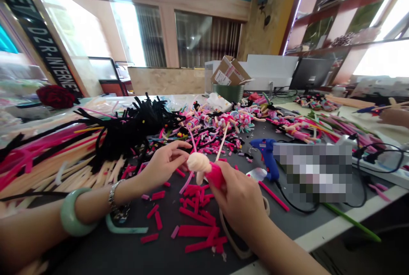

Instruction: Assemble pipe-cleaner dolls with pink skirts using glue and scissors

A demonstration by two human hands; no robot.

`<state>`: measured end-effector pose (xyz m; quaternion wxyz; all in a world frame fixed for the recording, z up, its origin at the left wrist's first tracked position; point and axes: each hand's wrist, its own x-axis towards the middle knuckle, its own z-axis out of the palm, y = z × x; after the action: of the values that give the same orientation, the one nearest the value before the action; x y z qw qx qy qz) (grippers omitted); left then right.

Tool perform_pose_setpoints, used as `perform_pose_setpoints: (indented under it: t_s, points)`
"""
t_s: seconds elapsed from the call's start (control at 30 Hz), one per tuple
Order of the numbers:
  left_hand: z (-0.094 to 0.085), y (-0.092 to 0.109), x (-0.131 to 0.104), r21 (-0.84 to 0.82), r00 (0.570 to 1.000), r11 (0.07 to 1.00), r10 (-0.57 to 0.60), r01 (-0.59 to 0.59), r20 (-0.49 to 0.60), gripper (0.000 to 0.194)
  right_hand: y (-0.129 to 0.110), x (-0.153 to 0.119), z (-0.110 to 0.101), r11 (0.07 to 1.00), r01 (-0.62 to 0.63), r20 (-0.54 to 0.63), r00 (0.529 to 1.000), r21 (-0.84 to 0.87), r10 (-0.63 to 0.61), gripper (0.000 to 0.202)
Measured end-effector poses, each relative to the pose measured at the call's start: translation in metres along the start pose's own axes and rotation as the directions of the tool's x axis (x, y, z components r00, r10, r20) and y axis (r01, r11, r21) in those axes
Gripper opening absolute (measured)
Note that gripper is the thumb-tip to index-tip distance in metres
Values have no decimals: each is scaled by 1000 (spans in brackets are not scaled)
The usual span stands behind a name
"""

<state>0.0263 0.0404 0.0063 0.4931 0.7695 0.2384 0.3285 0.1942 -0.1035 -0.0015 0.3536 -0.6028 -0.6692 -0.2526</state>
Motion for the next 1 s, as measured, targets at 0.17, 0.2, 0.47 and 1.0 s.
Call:
perform_pose_setpoints:
  t_s: [0.17, 0.2, 0.47, 1.0]
  points:
    - [-12, -6, 9, 273, 972, 944, 217, -186, -88, 24, -3, 7, -4, 877, -376, 239, 919, 299, 312, 22]
    - [-13, -5, 9, 298, 975, 938, 209, -178, -75, 16, -4, 8, -4, 835, -433, 297, 892, 340, 342, 26]
    - [7, 30, -6, 2, 995, 999, 52, -52, 84, 33, -16, 7, -4, 673, -471, 344, 881, 570, 325, 31]
    - [21, 32, -21, -488, 983, 863, -49, 132, 178, 23, -47, 17, -67, 887, 163, -2, 984, 432, -180, 9]
